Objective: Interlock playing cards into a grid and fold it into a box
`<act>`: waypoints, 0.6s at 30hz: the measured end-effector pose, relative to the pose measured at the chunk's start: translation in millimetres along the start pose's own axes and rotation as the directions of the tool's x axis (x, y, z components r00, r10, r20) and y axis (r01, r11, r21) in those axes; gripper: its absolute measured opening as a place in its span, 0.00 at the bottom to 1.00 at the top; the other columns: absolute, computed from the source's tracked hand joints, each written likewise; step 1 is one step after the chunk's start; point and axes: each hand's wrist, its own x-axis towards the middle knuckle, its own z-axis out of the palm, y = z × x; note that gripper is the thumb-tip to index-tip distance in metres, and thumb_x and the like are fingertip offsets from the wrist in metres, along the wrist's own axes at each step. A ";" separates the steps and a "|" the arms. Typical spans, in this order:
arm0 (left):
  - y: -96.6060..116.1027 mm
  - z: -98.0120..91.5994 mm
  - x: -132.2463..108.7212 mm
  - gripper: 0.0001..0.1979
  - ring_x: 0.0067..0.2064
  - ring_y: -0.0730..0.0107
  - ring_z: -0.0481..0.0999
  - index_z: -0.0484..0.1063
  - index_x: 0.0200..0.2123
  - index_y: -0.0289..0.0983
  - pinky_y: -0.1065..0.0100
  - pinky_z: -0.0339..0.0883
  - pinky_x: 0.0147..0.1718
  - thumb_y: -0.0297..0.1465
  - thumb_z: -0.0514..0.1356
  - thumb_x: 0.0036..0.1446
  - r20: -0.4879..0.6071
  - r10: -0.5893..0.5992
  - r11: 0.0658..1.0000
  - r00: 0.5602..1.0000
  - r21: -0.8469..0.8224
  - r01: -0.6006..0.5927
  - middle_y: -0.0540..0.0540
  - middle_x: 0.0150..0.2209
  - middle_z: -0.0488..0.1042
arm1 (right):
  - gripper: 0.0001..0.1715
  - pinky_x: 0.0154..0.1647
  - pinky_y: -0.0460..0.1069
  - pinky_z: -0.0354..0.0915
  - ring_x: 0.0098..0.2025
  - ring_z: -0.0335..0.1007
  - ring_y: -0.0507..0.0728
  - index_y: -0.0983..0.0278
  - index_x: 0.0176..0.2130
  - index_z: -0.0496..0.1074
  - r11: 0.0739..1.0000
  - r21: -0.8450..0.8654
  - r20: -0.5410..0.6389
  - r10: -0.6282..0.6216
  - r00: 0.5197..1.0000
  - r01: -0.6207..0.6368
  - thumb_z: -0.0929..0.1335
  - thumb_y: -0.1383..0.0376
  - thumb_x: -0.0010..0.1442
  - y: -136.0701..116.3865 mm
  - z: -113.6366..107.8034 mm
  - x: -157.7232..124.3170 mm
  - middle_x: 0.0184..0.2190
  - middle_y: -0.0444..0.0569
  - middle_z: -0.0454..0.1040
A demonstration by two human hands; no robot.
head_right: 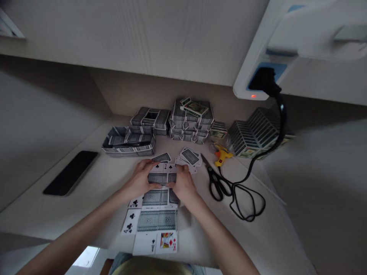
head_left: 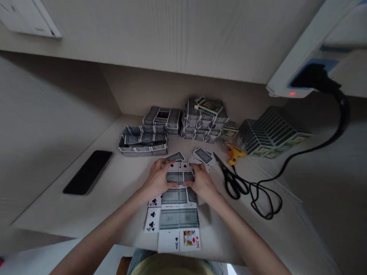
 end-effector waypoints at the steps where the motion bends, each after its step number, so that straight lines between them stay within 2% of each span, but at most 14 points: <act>1: 2.4 -0.4 -0.2 0.40 0.54 0.52 0.62 0.60 0.54 0.41 0.52 0.59 0.52 0.36 0.69 0.35 -0.013 -0.017 0.999 1.000 -0.030 0.016 0.40 0.51 0.59 | 0.36 0.38 0.53 0.66 0.39 0.70 0.61 0.68 0.51 0.62 0.999 0.048 -0.021 0.010 1.000 -0.009 0.73 0.64 0.43 1.3 4.0 0.9 0.45 0.60 0.64; 5: 9.2 -3.4 -0.1 0.39 0.47 0.58 0.69 0.58 0.55 0.45 0.55 0.66 0.47 0.31 0.68 0.37 -0.026 -0.095 0.989 0.995 -0.113 0.091 0.43 0.50 0.54 | 0.42 0.32 0.52 0.67 0.32 0.70 0.57 0.66 0.52 0.59 0.972 0.236 -0.109 0.034 0.993 -0.008 0.74 0.66 0.39 5.2 13.1 3.2 0.46 0.59 0.64; 8: 9.9 -6.5 5.7 0.38 0.48 0.58 0.68 0.58 0.54 0.44 0.56 0.65 0.48 0.30 0.68 0.37 -0.075 -0.130 0.981 0.989 -0.157 0.117 0.44 0.50 0.55 | 0.44 0.28 0.50 0.67 0.26 0.68 0.52 0.65 0.52 0.59 0.930 0.367 -0.121 0.070 0.990 -0.021 0.75 0.67 0.36 7.7 16.5 6.3 0.46 0.57 0.66; 10: 10.4 -11.0 13.2 0.35 0.50 0.59 0.67 0.60 0.53 0.42 0.57 0.64 0.49 0.28 0.67 0.39 -0.110 -0.124 0.980 0.986 -0.169 0.105 0.44 0.48 0.58 | 0.43 0.28 0.49 0.67 0.26 0.67 0.52 0.65 0.51 0.60 0.905 0.426 -0.116 0.081 0.990 -0.024 0.75 0.66 0.35 8.9 17.2 8.9 0.45 0.56 0.67; 12: 12.4 -18.1 23.4 0.30 0.48 0.61 0.68 0.64 0.50 0.40 0.59 0.63 0.49 0.27 0.66 0.40 -0.131 -0.112 0.982 0.985 -0.169 0.089 0.45 0.45 0.62 | 0.43 0.30 0.50 0.67 0.31 0.69 0.55 0.66 0.50 0.61 0.879 0.476 -0.141 0.099 0.985 -0.020 0.76 0.64 0.34 9.6 16.0 11.0 0.45 0.57 0.68; 14: 15.5 -26.7 35.2 0.24 0.45 0.62 0.70 0.69 0.45 0.39 0.60 0.64 0.47 0.27 0.65 0.41 -0.138 -0.094 0.982 0.986 -0.177 0.069 0.46 0.42 0.66 | 0.39 0.33 0.50 0.66 0.35 0.70 0.57 0.67 0.49 0.61 0.822 0.569 -0.138 0.103 0.985 -0.006 0.74 0.60 0.39 9.6 12.3 12.0 0.42 0.56 0.71; 18: 20.7 -37.6 56.0 0.19 0.42 0.63 0.72 0.72 0.41 0.39 0.63 0.64 0.43 0.31 0.65 0.41 -0.085 -0.050 0.976 0.995 -0.217 0.030 0.48 0.39 0.71 | 0.20 0.41 0.52 0.65 0.40 0.70 0.58 0.65 0.42 0.66 0.619 0.785 -0.026 -0.008 1.000 0.025 0.67 0.57 0.51 8.3 1.3 10.4 0.38 0.51 0.74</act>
